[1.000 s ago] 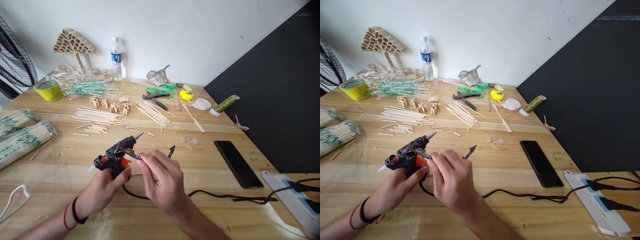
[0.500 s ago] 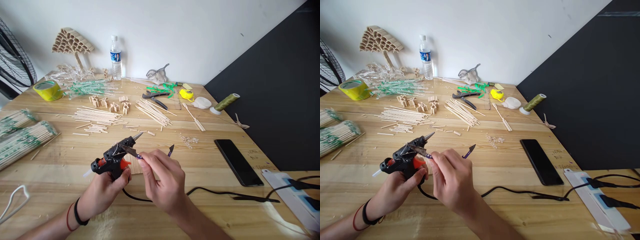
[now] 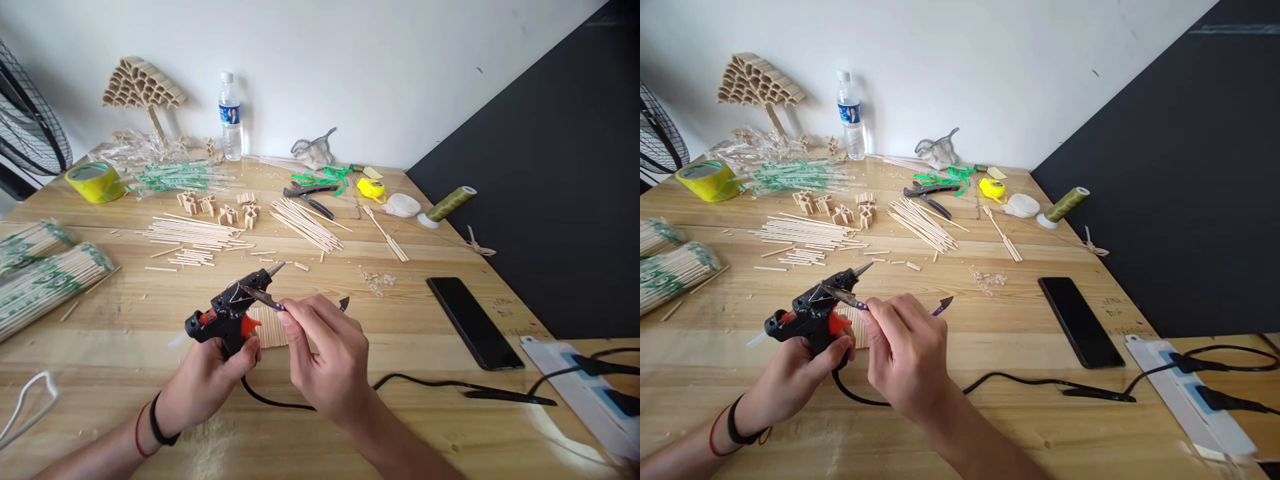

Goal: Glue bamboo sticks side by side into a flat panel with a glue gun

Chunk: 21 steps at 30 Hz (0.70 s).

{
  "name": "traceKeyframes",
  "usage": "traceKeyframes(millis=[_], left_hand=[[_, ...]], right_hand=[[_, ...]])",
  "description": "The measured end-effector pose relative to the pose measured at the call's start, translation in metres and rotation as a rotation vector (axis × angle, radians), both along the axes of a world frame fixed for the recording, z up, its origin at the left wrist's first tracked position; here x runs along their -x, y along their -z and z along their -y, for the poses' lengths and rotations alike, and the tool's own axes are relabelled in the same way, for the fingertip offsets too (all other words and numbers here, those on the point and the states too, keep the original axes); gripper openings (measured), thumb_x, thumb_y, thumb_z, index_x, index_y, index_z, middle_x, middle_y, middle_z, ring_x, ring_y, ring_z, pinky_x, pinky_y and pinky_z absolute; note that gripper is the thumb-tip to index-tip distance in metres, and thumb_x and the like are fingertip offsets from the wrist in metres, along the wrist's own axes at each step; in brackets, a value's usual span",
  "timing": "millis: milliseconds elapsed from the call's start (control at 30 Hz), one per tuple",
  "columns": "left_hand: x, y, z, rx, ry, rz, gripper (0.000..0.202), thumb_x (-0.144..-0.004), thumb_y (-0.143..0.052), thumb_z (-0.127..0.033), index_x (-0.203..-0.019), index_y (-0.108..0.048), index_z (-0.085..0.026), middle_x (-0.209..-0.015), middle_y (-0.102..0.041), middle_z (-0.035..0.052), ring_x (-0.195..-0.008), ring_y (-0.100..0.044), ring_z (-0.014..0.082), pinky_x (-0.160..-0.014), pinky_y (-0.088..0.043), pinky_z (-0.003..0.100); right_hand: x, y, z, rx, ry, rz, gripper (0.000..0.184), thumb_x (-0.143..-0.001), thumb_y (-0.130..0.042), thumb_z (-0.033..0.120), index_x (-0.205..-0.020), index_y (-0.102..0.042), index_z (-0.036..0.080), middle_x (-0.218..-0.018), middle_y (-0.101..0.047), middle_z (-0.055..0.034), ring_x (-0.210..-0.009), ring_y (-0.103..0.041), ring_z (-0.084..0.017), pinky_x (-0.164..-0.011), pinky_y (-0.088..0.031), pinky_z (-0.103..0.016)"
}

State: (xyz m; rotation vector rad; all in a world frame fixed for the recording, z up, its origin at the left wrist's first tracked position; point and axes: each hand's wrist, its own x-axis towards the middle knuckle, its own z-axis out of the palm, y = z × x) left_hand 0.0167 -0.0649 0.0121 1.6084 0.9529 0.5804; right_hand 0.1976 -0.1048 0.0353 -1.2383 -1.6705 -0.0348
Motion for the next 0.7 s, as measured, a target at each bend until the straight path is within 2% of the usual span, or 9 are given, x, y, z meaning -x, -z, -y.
traceKeyframes(millis=[300,533,700], left_hand=[[0.004,0.000,0.001,0.006,0.022,-0.069,0.037,-0.098,-0.054,-0.045,-0.077,-0.065,-0.017,-0.073,-0.061,0.0032,-0.069,-0.056,0.0164,-0.064,-0.048,0.026],[0.003,-0.001,0.004,0.015,0.018,-0.065,0.036,-0.098,-0.052,-0.046,-0.079,-0.062,-0.017,-0.073,-0.061,0.0030,-0.069,-0.055,0.0163,-0.065,-0.050,0.027],[0.005,0.000,0.003,-0.005,0.061,-0.057,0.036,-0.099,-0.051,-0.045,-0.077,-0.060,-0.018,-0.073,-0.058,0.0026,-0.069,-0.053,0.0156,-0.064,-0.050,0.026]], right_hand=[[-0.013,0.001,-0.005,0.006,0.092,0.036,0.016,-0.098,-0.057,0.007,-0.101,-0.070,0.015,-0.076,-0.070,-0.0068,-0.067,-0.064,-0.018,-0.061,-0.051,-0.030],[-0.002,0.000,0.002,-0.030,-0.058,0.017,0.017,-0.099,-0.055,0.008,-0.107,-0.068,0.014,-0.078,-0.070,-0.0088,-0.066,-0.062,-0.018,-0.058,-0.049,-0.029],[-0.004,0.002,-0.001,-0.022,-0.045,-0.002,0.018,-0.100,-0.053,0.008,-0.106,-0.069,0.015,-0.079,-0.071,-0.0082,-0.068,-0.063,-0.018,-0.059,-0.049,-0.030]])
